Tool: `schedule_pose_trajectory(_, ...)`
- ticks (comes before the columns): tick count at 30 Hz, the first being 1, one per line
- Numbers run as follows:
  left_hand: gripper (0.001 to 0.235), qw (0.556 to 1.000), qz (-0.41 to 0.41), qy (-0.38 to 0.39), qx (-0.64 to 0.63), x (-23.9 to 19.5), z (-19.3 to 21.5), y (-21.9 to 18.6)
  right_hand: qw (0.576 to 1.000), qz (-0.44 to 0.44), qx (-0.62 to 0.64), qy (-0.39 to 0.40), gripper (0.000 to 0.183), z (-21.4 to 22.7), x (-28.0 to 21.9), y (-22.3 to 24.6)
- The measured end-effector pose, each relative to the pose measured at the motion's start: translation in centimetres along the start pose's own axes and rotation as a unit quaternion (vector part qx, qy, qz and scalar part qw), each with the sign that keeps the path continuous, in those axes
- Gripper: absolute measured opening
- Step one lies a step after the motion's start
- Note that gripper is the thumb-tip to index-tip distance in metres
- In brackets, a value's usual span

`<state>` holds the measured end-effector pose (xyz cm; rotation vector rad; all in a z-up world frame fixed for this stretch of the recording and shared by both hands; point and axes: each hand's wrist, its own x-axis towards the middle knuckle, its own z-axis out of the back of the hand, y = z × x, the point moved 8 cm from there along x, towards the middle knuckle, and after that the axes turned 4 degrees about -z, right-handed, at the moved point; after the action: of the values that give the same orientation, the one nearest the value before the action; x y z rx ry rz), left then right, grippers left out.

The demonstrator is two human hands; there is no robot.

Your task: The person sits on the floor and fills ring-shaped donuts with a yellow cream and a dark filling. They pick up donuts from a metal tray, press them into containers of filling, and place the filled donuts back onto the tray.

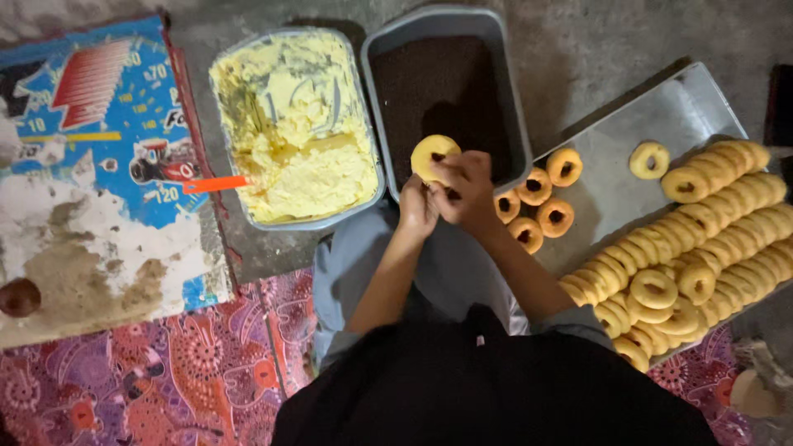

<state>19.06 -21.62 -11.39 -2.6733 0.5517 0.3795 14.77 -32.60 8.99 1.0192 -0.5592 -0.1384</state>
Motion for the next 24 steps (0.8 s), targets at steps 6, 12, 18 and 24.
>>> schedule_pose_trajectory(6, 0.043, 0.963, 0.116, -0.044, 0.241, 0.1, -2.5, -0.8, 0.764, -0.462, 0.450, 0.000, 0.044, -3.1, -2.2, -9.6)
schedule_pose_trajectory(12, 0.041, 0.804, -0.077, -0.029, 0.589, -0.3, -5.2, -5.9, 0.884, -0.320, 0.312, -0.137, 0.027, 11.0, -4.2, -25.9)
schedule_pose_trajectory(18, 0.041, 0.884, -0.091, -0.097, 0.449, -2.3, -1.0, -7.9, 0.848, -0.366, 0.183, -0.338, 0.036, 19.4, -4.0, -39.9)
schedule_pose_trajectory(24, 0.046, 0.888, -0.110, -0.105, 0.434, -3.1, -2.5, -8.3, 0.886, -0.421, -0.118, -0.153, 0.027, 20.5, -3.4, -41.1)
